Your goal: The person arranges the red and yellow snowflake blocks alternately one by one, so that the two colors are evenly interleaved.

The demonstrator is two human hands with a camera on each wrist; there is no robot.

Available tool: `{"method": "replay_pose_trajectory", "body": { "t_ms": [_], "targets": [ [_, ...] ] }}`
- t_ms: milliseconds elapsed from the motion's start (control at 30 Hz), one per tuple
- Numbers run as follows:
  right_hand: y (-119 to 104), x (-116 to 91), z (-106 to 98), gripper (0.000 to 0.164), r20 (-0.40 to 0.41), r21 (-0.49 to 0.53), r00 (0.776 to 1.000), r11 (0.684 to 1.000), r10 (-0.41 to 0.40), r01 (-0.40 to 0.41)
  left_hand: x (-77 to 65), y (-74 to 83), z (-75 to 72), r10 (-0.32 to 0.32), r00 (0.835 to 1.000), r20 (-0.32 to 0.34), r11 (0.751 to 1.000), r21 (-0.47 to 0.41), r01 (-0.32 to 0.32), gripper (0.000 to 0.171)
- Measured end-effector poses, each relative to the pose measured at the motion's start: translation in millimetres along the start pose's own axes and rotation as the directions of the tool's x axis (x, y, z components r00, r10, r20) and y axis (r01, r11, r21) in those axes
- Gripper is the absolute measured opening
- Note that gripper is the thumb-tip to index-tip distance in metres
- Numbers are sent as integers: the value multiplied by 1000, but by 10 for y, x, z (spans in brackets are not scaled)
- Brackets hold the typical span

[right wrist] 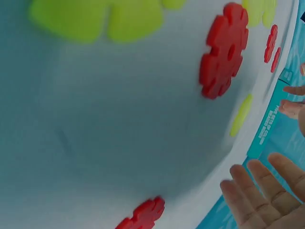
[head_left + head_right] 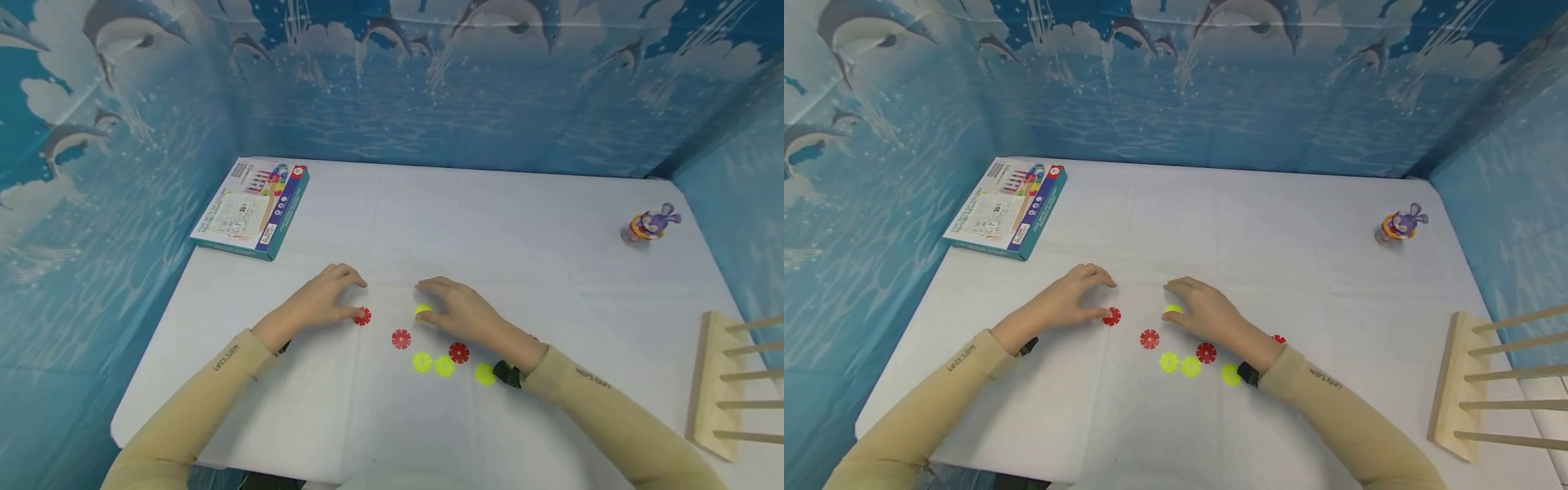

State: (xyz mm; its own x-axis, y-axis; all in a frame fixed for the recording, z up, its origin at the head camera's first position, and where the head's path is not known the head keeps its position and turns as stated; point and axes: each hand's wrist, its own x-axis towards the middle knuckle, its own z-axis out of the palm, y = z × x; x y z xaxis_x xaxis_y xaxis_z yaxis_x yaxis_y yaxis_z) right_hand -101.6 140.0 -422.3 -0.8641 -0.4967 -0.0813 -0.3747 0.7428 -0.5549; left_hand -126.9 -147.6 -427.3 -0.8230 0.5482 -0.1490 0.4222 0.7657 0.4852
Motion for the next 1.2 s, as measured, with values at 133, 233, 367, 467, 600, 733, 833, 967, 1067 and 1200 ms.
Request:
{"method": "replay_pose_trajectory", "body": {
  "t_ms": [133, 233, 367, 467, 600, 733, 833, 967, 1067, 1200],
  "targets": [
    [-28, 32, 21, 47, 50, 43, 997, 998, 53, -55, 14, -13, 81, 4, 999, 35, 998, -55, -2, 41],
    [-42, 62, 34, 43, 78, 57, 993, 994, 91, -96, 38, -21, 129, 24, 998, 54, 997, -73, -20, 36],
    [-38, 111, 60, 39, 100, 66, 988, 990, 115, -122, 62, -26, 158, 21, 996, 85, 998, -66, -16, 30],
    [-36, 146, 87, 37, 117, 63, 985, 988, 130, -138, 69, -22, 177, 3, 994, 112, 998, -65, 5, 27],
    [-32, 192, 127, 33, 137, 46, 979, 987, 148, -155, 73, 1, 188, -22, 990, 139, 996, -77, 33, 24],
    [-15, 227, 149, 29, 141, 31, 977, 986, 158, -164, 87, 17, 182, -42, 988, 152, 995, -82, 55, 24],
    [-11, 237, 144, 28, 147, 26, 974, 983, 174, -180, 97, 19, 180, -44, 987, 157, 994, -94, 59, 24],
    [-17, 261, 124, 27, 169, 26, 968, 981, 184, -191, 108, 16, 169, -42, 985, 165, 992, -108, 60, 25],
    [-24, 289, 106, 25, 195, 40, 963, 979, 186, -197, 118, 9, 157, -39, 985, 168, 991, -120, 60, 24],
    [-23, 351, 69, 24, 215, 83, 958, 974, 191, -213, 163, -24, 146, -34, 988, 151, 985, -164, 59, 19]
  ]
}}
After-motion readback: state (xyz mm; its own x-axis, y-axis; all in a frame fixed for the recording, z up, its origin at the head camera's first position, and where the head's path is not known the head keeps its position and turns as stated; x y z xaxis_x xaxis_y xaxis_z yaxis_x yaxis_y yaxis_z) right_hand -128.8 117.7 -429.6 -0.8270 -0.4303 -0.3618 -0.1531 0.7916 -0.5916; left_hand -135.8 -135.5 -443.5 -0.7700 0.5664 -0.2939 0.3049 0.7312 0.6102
